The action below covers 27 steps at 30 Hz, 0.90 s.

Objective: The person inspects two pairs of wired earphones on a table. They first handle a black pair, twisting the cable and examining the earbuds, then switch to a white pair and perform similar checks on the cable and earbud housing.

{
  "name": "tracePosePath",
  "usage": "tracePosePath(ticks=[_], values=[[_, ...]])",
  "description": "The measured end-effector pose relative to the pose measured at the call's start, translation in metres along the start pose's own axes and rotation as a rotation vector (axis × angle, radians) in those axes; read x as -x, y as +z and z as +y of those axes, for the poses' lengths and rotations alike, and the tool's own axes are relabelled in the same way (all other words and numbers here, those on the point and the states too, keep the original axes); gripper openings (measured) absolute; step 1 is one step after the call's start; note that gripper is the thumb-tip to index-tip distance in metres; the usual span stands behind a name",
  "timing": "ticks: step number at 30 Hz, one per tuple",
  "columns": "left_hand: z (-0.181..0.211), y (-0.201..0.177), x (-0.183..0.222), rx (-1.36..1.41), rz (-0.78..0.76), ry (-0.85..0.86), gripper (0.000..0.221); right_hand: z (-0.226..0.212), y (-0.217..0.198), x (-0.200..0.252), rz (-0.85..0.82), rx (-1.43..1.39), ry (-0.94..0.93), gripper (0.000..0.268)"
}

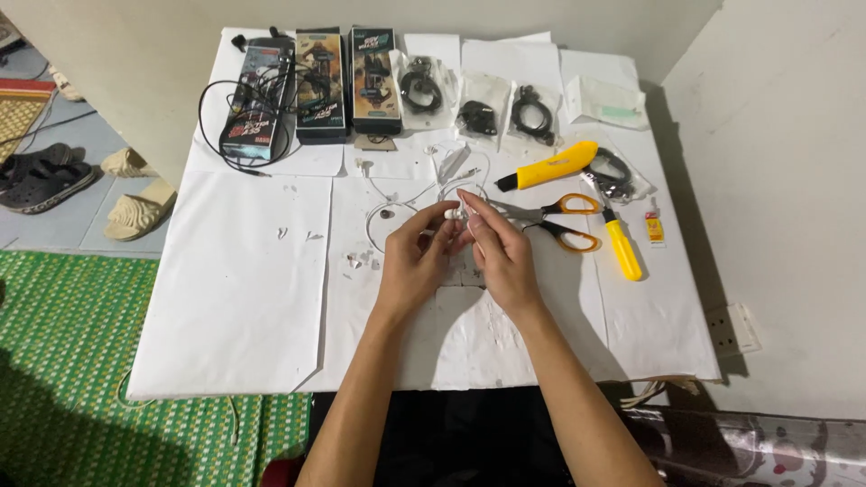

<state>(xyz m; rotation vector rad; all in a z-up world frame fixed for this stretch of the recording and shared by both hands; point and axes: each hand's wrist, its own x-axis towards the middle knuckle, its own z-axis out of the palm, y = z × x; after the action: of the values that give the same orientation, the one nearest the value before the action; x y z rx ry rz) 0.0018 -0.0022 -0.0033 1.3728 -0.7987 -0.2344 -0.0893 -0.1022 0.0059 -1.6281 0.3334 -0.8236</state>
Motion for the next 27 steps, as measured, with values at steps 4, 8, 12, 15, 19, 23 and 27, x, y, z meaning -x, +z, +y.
tracePosePath(ticks=[4, 8, 12, 15, 19, 23, 27], values=[[0.0, 0.0, -0.001, -0.022, 0.008, 0.011, 0.027, -0.005, 0.003, 0.006, 0.006, 0.066, -0.098, 0.035], [0.002, 0.0, 0.006, -0.049, 0.003, 0.022, 0.027, 0.0, 0.004, 0.011, 0.008, 0.105, -0.174, 0.036], [0.003, 0.0, 0.006, -0.027, 0.006, 0.032, 0.028, -0.001, 0.002, 0.009, -0.017, 0.199, -0.247, 0.04], [0.001, 0.001, 0.005, -0.025, 0.002, 0.027, 0.027, -0.003, 0.002, 0.008, -0.017, 0.212, -0.25, 0.04], [0.006, -0.001, 0.005, -0.079, 0.0, 0.045, 0.029, -0.005, 0.003, 0.008, -0.039, 0.197, -0.227, 0.034], [0.009, 0.0, 0.005, -0.05, 0.007, 0.022, 0.027, 0.008, -0.003, 0.004, 0.004, 0.132, -0.17, 0.032], [0.001, 0.002, 0.004, -0.039, 0.007, -0.002, 0.027, -0.011, -0.006, 0.008, 0.013, -0.183, 0.023, 0.02]])
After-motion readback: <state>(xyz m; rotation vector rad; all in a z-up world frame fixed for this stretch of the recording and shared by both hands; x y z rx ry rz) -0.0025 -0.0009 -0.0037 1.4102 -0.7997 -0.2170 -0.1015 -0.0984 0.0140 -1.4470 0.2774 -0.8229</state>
